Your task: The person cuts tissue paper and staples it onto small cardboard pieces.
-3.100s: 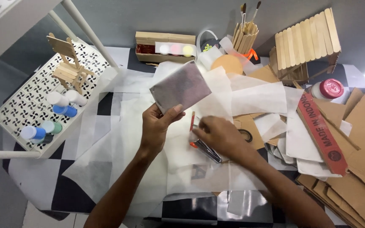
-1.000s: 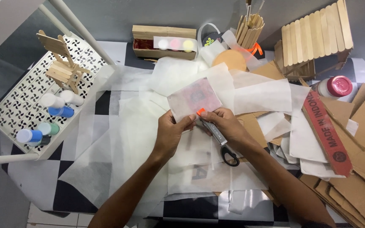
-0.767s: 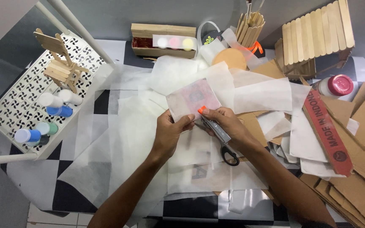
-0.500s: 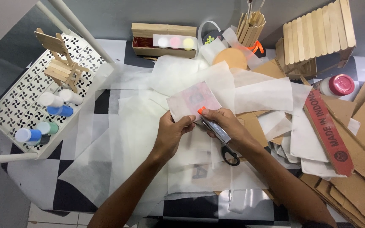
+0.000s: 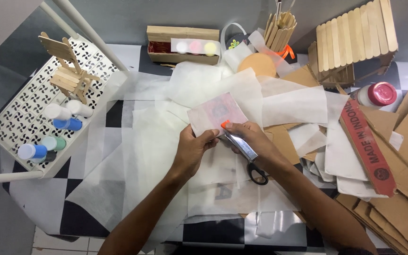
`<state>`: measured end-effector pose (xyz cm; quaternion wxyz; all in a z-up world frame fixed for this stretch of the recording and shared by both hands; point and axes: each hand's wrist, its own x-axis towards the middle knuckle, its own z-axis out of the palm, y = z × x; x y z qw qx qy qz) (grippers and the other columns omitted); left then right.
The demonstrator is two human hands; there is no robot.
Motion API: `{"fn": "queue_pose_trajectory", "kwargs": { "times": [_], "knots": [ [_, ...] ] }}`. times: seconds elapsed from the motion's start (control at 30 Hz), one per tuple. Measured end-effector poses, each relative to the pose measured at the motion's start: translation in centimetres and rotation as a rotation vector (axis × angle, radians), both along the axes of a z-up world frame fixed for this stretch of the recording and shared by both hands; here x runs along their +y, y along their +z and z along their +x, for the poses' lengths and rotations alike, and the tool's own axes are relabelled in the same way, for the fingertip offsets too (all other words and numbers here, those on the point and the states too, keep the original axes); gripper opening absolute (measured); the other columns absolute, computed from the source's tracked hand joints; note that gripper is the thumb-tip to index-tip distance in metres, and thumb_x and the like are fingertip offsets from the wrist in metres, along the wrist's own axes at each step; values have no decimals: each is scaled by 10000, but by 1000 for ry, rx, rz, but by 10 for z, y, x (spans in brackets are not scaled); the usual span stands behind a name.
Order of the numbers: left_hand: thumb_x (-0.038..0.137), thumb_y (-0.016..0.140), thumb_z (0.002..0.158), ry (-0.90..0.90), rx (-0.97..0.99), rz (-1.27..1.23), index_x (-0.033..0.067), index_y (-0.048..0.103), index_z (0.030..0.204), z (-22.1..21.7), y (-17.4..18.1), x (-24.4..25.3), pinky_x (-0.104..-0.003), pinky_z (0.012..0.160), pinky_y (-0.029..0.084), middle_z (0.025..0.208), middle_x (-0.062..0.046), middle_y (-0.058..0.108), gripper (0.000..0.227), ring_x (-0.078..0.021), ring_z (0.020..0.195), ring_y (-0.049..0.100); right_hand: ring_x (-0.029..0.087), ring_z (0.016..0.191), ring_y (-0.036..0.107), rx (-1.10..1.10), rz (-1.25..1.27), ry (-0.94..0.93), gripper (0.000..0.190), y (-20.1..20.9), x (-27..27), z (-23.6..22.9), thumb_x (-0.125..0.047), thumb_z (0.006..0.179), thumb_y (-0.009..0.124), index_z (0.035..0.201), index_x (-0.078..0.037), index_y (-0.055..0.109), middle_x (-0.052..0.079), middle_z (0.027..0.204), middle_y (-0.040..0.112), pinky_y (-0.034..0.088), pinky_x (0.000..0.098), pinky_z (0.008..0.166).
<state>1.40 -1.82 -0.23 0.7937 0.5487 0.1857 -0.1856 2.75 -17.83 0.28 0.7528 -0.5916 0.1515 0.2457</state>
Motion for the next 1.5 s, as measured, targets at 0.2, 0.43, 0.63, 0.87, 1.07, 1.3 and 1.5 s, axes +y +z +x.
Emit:
{"fn": "queue_pose_trajectory", "kwargs": {
  "times": [0.2,0.43,0.63,0.87,1.07,1.3,1.5],
  "knots": [
    [139,745,850,-18,-4,0,-57,542,1141,-1,3,0,-364,839,573,941,-107,556,405,-195,853,650,90,301,433,-17,25,-2,407,-21,-3,3,-310,876,750,639,-15,602,74,413,462,339,219,308],
    [141,741,860,-38,-8,-4,-63,532,1162,0,-10,3,-373,857,564,948,-117,546,420,-205,871,640,100,312,451,-12,22,-39,393,-11,-1,0,-285,846,779,633,-5,604,74,424,477,352,218,320],
    [122,745,848,-30,-10,-14,-78,543,1148,-1,-1,1,-367,843,571,936,-114,570,414,-196,859,650,87,306,410,-4,19,-36,373,0,1,-1,-229,851,769,624,8,592,60,424,450,331,217,316],
    [99,771,813,53,-87,16,-46,603,1021,1,8,4,-348,797,591,852,-88,580,304,-183,791,646,145,382,449,-73,52,45,294,2,-3,0,-245,859,720,699,-24,611,68,506,453,406,289,378],
    [123,765,819,130,-202,30,5,606,994,8,-11,22,-351,832,585,846,-81,560,264,-177,808,627,263,571,584,-294,-513,512,326,16,-13,-7,-305,809,766,851,6,677,162,619,577,447,369,527],
    [154,734,860,126,-276,2,32,601,982,9,-27,21,-358,831,564,830,-68,534,219,-165,799,591,377,789,734,-741,-1167,895,464,-21,0,-25,-455,837,744,1042,-47,665,185,835,710,582,500,708],
    [151,690,867,122,-299,-51,32,594,983,7,-25,23,-358,830,551,828,-68,522,193,-161,785,566,464,870,717,-597,-1024,799,528,4,-10,-12,-544,951,589,1129,-58,689,228,843,731,558,583,770]
  ]
}}
